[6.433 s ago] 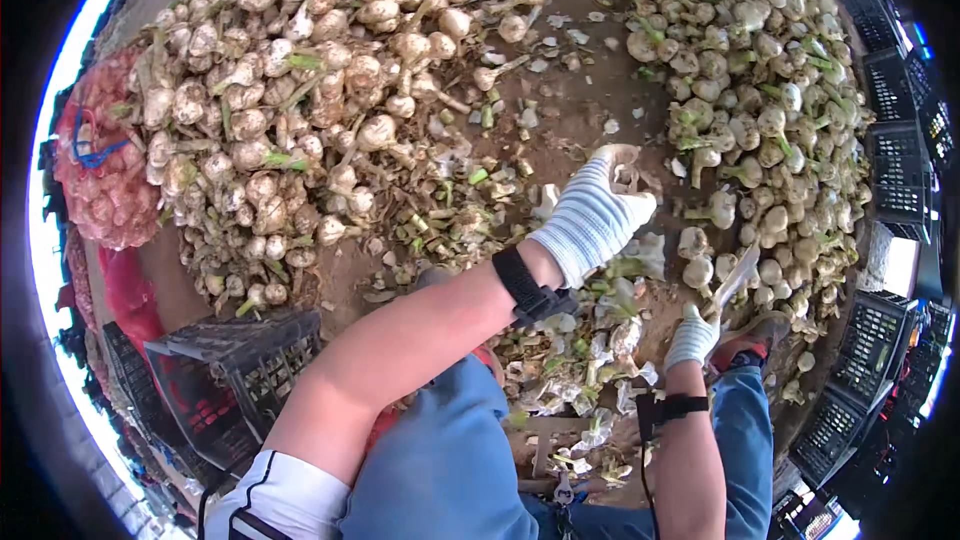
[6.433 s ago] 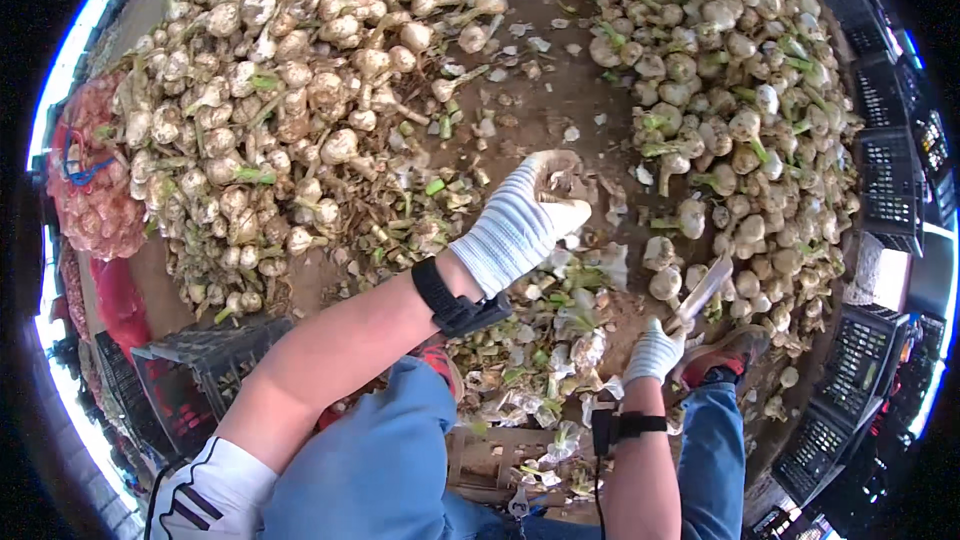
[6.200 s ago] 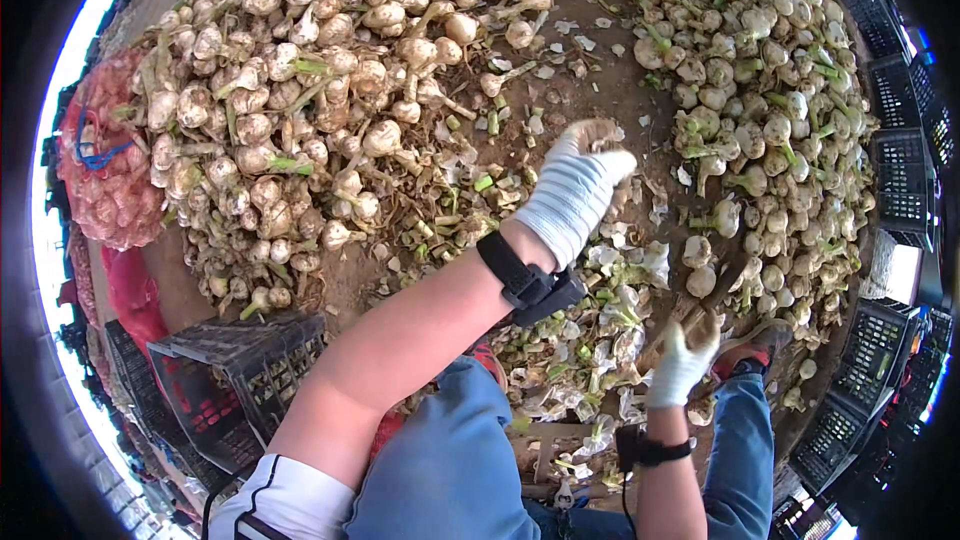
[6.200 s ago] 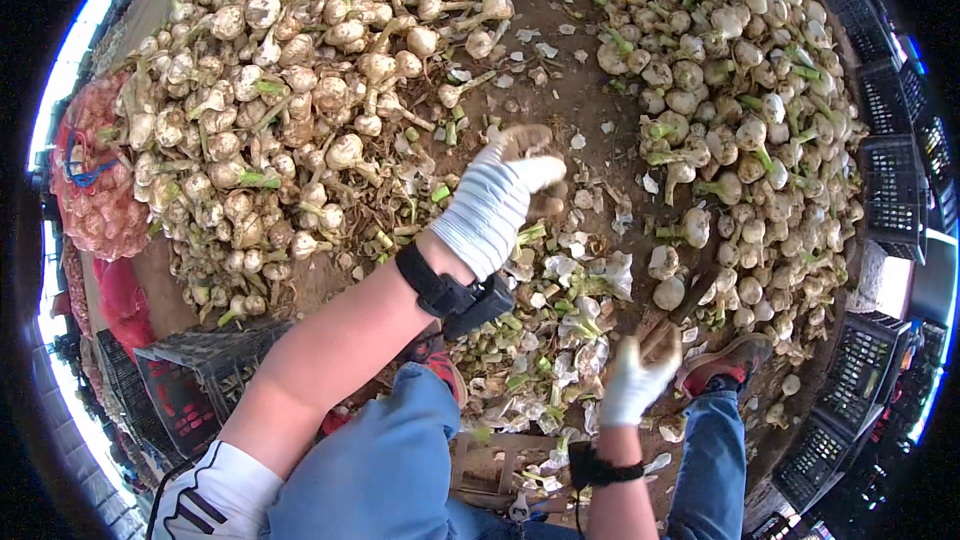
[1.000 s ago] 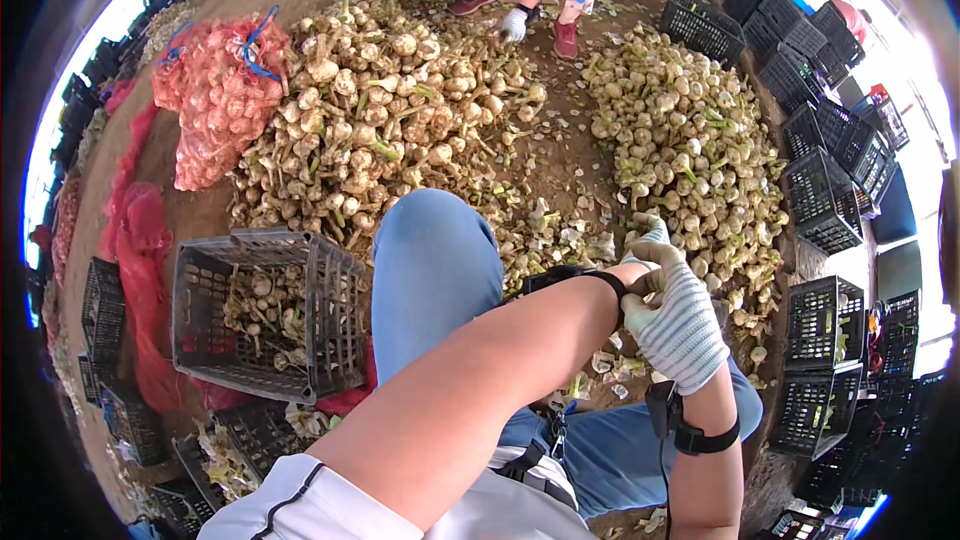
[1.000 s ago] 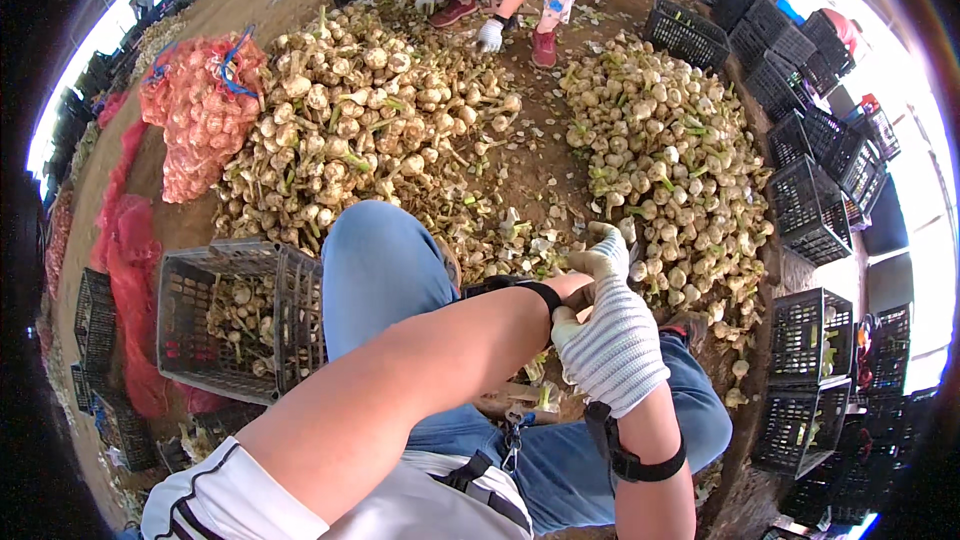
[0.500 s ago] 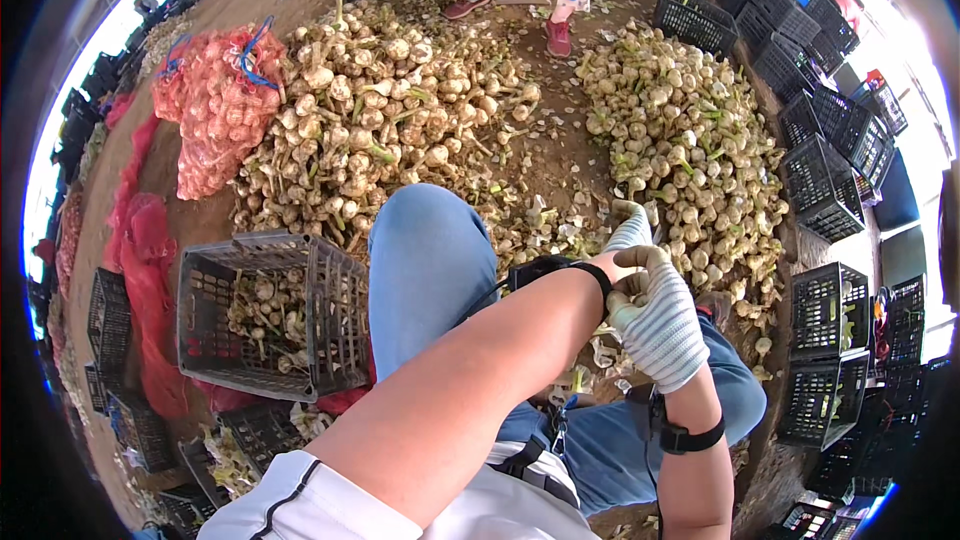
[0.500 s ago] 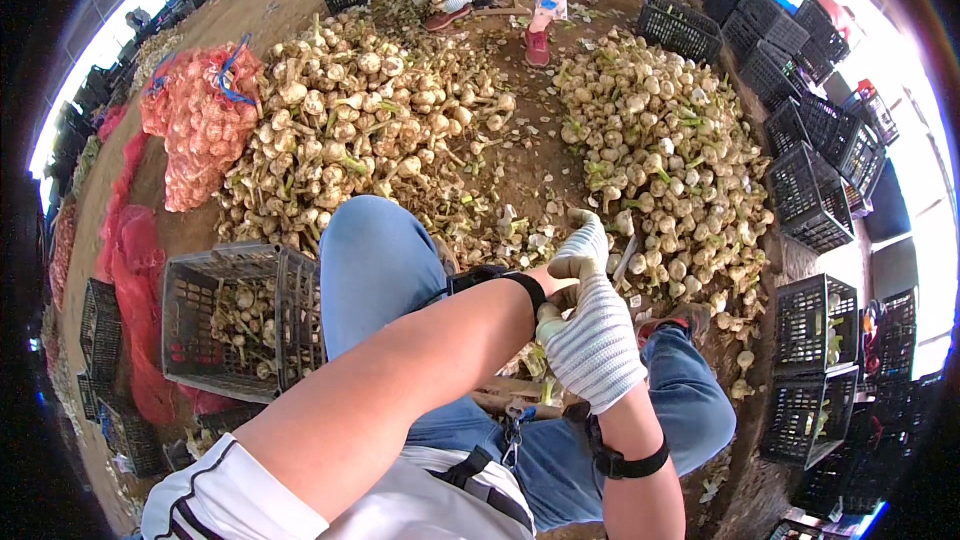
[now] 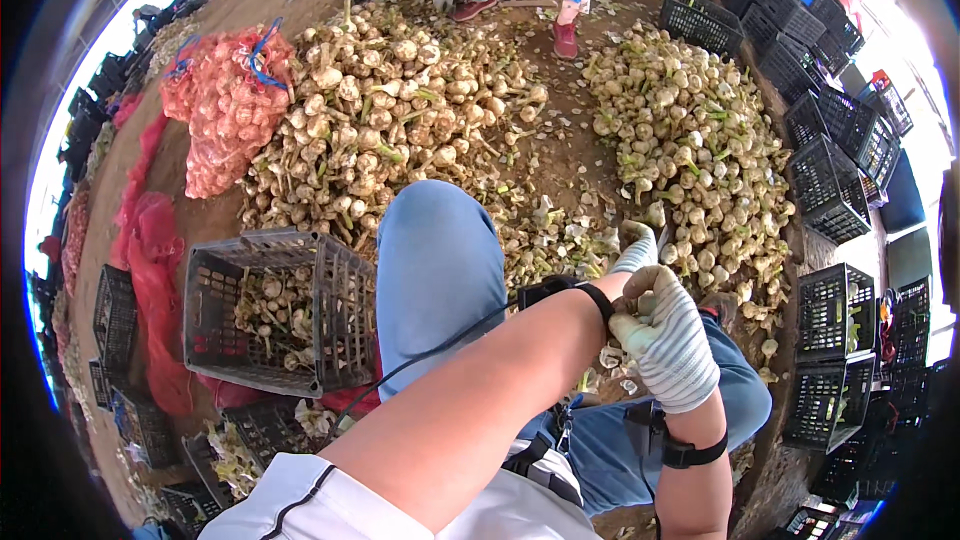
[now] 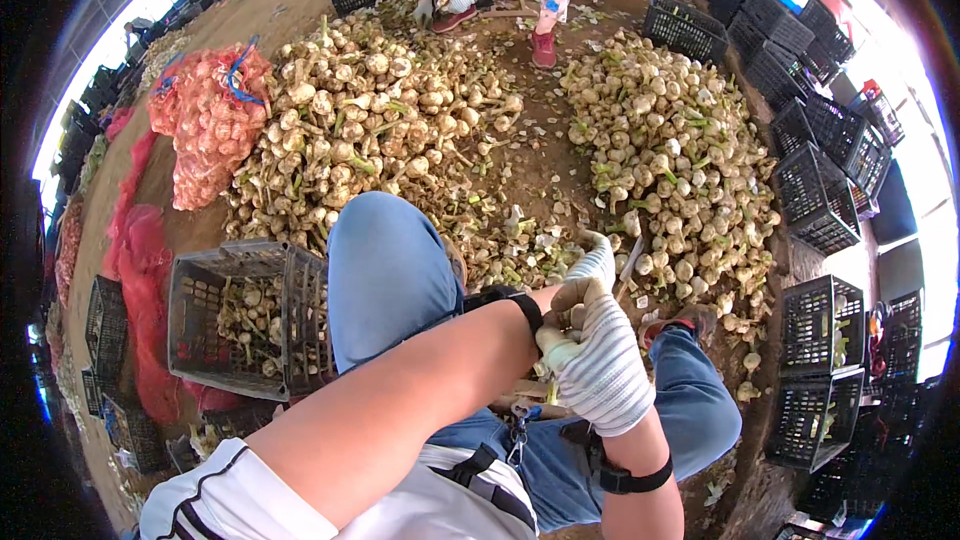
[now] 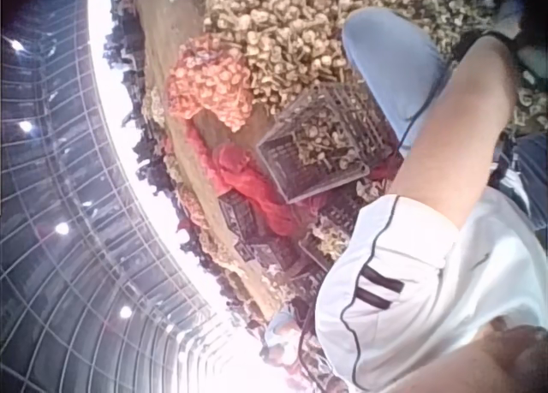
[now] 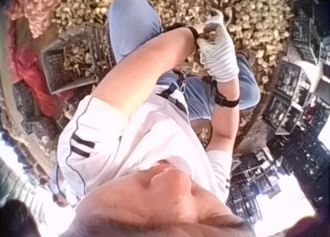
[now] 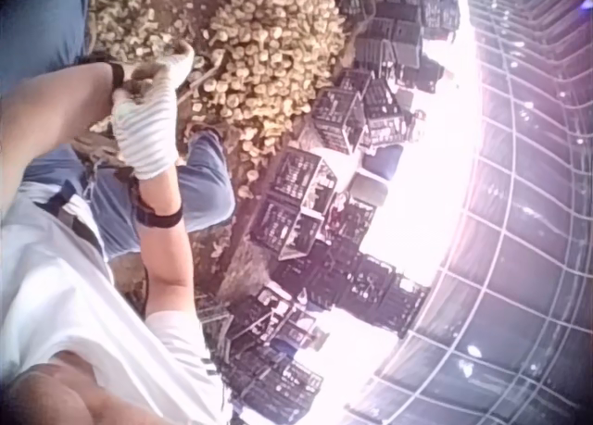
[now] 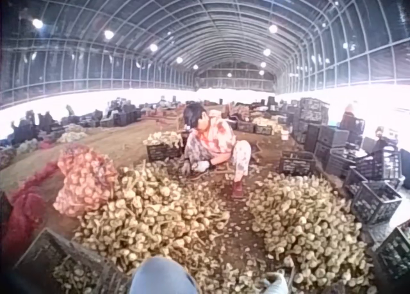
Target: The person sits on the ground and uses a knife to trim the stems and roots off a pile of harvested root vegetables. They repeatedly pick up a vegetable, cut the ends, and toss the trimmed item into a separate pile.
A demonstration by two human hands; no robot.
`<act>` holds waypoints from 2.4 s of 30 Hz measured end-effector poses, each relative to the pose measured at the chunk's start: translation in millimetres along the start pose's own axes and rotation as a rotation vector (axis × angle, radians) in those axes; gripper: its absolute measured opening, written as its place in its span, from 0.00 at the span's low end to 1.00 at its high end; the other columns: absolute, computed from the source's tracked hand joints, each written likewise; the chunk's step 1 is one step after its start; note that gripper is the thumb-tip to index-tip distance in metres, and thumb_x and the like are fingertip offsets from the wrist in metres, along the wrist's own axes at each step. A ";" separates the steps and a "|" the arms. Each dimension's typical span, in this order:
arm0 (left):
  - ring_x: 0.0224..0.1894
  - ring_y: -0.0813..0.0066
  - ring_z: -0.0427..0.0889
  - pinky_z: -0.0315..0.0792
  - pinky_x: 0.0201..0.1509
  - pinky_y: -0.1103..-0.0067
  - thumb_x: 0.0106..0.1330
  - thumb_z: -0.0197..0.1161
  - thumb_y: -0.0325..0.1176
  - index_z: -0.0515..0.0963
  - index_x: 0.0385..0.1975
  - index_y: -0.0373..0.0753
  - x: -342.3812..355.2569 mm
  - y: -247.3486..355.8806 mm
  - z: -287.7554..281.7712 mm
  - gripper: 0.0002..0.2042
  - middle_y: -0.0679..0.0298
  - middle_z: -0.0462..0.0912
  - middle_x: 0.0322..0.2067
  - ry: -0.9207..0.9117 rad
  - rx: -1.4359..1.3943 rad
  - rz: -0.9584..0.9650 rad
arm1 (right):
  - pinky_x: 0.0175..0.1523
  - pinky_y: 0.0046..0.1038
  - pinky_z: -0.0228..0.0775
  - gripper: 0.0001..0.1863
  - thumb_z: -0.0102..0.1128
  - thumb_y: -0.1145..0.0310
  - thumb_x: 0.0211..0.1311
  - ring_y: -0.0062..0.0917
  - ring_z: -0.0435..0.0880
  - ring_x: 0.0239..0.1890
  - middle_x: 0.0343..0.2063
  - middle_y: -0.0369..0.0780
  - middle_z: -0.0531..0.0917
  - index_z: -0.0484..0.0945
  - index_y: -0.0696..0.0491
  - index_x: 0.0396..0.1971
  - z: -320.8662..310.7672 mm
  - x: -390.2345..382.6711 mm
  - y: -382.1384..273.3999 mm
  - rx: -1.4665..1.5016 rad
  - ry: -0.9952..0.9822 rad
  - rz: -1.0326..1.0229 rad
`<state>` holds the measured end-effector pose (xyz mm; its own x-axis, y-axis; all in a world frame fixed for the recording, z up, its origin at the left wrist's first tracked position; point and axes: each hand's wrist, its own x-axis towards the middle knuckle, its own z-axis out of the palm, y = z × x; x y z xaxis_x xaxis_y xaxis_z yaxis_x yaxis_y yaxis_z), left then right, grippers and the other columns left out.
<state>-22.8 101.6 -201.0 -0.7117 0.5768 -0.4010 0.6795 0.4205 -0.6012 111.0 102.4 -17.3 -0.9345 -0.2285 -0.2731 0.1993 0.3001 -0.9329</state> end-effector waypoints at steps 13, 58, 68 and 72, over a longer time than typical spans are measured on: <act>0.34 0.53 0.80 0.75 0.35 0.51 0.54 0.61 0.27 0.80 0.38 0.32 35.5 60.4 1.0 0.12 0.52 0.81 0.33 0.046 0.127 0.018 | 0.31 0.18 0.65 0.13 0.60 0.83 0.46 0.13 0.70 0.26 0.23 0.33 0.72 0.67 0.56 0.30 -17.9 -26.4 -8.8 -0.126 -0.028 0.074; 0.39 0.55 0.81 0.74 0.43 0.59 0.60 0.57 0.37 0.78 0.33 0.35 -213.6 33.8 -89.3 0.11 0.55 0.83 0.32 0.528 -0.180 1.158 | 0.35 0.28 0.75 0.12 0.53 0.75 0.56 0.29 0.84 0.27 0.23 0.44 0.82 0.79 0.59 0.40 -31.2 67.4 70.7 -0.143 -0.429 0.128; 0.39 0.55 0.81 0.74 0.42 0.58 0.61 0.57 0.37 0.78 0.33 0.35 -215.6 22.9 -94.2 0.11 0.55 0.83 0.32 0.406 -0.394 1.239 | 0.41 0.34 0.72 0.22 0.54 0.72 0.58 0.39 0.80 0.37 0.33 0.44 0.79 0.73 0.49 0.54 -10.6 54.0 62.3 -0.139 -1.029 -0.078; 0.39 0.55 0.82 0.74 0.42 0.58 0.61 0.57 0.37 0.78 0.32 0.35 -213.8 23.8 -99.0 0.11 0.55 0.83 0.31 0.357 -0.439 1.255 | 0.44 0.38 0.72 0.23 0.54 0.69 0.58 0.43 0.80 0.41 0.38 0.47 0.79 0.70 0.48 0.56 -3.6 50.5 64.8 -0.155 -1.072 -0.174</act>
<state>163.2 57.6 -61.1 0.4539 0.8491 -0.2702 0.8739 -0.3649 0.3212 75.7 113.7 -90.7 -0.1893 -0.9432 -0.2730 -0.0197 0.2816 -0.9593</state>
